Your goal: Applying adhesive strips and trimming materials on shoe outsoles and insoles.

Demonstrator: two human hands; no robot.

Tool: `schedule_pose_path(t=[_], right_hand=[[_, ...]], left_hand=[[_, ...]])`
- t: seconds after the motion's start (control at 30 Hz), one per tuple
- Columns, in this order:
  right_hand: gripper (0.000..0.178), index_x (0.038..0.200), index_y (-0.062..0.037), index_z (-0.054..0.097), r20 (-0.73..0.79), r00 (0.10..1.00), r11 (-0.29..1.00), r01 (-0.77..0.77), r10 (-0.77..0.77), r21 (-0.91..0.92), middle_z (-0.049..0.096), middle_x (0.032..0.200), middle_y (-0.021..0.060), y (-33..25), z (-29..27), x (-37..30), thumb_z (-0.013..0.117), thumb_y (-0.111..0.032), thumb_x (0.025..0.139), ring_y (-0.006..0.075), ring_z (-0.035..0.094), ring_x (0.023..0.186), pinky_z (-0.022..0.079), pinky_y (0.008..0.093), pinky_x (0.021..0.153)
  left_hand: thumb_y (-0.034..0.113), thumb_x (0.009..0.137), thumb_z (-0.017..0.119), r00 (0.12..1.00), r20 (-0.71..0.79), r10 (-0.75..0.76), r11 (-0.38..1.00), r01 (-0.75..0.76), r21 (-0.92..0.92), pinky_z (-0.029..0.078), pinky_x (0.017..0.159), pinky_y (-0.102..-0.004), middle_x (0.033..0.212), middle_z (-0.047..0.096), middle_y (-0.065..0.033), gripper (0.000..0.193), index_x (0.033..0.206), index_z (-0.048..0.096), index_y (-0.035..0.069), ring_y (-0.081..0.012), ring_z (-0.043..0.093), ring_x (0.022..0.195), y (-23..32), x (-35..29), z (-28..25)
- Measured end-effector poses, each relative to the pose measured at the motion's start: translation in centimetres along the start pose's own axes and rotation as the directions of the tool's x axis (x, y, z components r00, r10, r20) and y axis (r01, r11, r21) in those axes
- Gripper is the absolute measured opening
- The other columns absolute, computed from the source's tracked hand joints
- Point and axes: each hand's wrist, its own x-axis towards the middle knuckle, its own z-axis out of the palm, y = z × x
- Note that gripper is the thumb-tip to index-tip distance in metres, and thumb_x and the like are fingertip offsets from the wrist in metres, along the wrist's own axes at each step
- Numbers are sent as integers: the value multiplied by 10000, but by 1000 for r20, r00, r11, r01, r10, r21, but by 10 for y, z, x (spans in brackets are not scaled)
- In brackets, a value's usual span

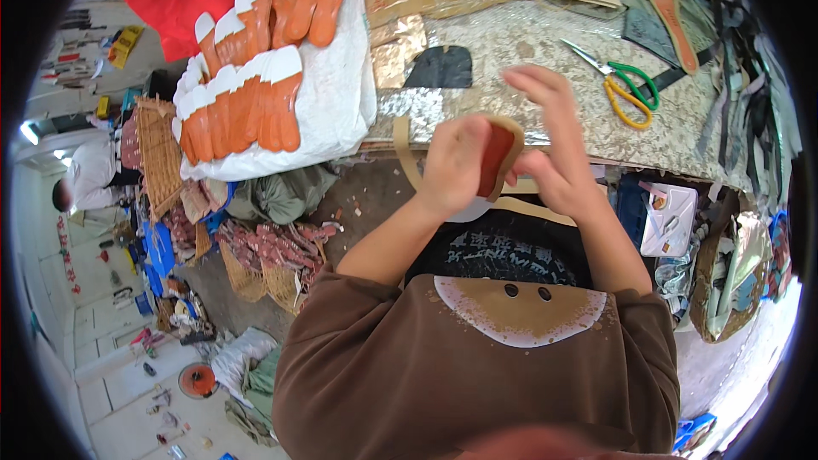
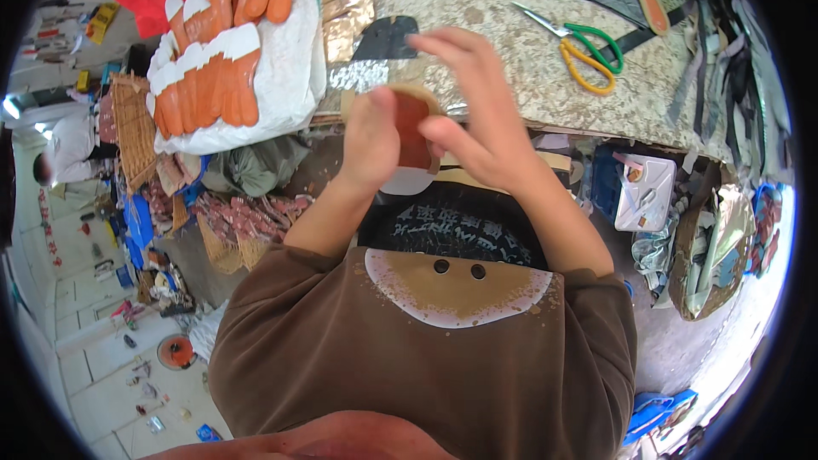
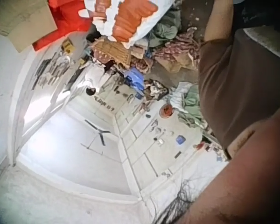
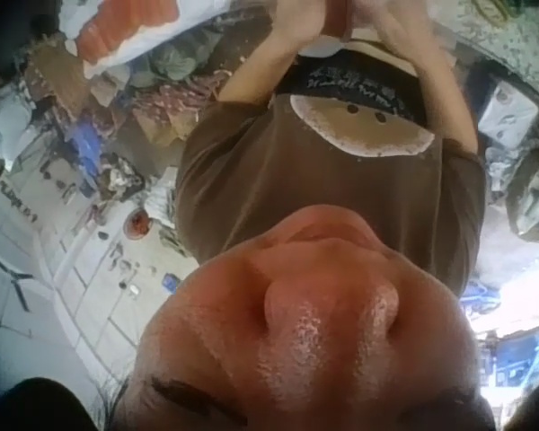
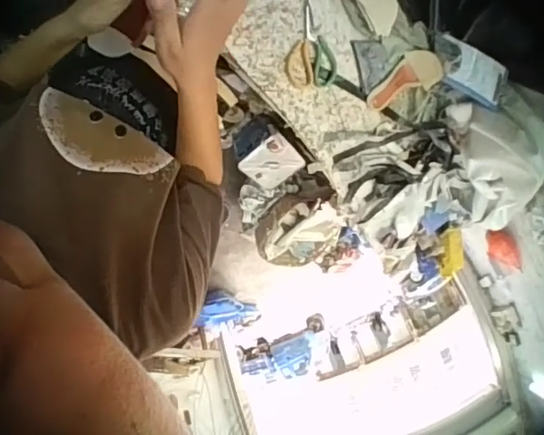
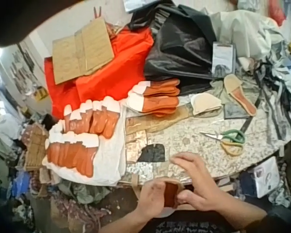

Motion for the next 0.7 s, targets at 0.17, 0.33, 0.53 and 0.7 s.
schedule_pose_path(t=[0.17, 0.33, 0.53, 0.7], right_hand=[[289, 1004, -28, 668, 242, 960, 956, 71, -143, 285, 646, 1057, 133, 10, 3, 1, 480, -240, 949, 300, 576, 1071, 365, 422, 990], [245, 904, -12, 659, -66, 993, 966, 112, -100, 232, 656, 986, 122, 25, -4, -12, 481, -179, 932, 277, 601, 924, 417, 380, 910], [145, 993, 1, 647, -227, 921, 947, -291, 316, 137, 658, 979, 108, 40, -9, -4, 550, -47, 896, 226, 609, 917, 471, 336, 835], [179, 1071, 12, 616, -51, 921, 916, -390, 387, -92, 645, 1040, 89, 91, -66, -28, 583, -55, 908, 155, 618, 972, 475, 266, 827]], left_hand=[[443, 1022, 396, 966, 15, 258, 966, -258, -18, 477, 622, -249, 848, 646, -73, 524, 1008, 626, -28, -122, 614, 742, -17, 3, 11], [192, 994, 461, 908, 16, 419, 741, -352, 572, 457, 638, -323, 777, 597, -120, 260, 928, 631, 7, -262, 600, 696, -20, -7, 8], [58, 749, 610, 857, 344, 384, 55, -393, 918, 476, 731, -441, 885, 594, -136, 82, 820, 647, 76, -308, 613, 826, -3, 72, -81], [66, 737, 643, 837, 526, 148, -453, -416, 788, 366, 952, -444, 1043, 577, -94, 170, 889, 694, 121, -289, 533, 1064, 19, 132, -167]])
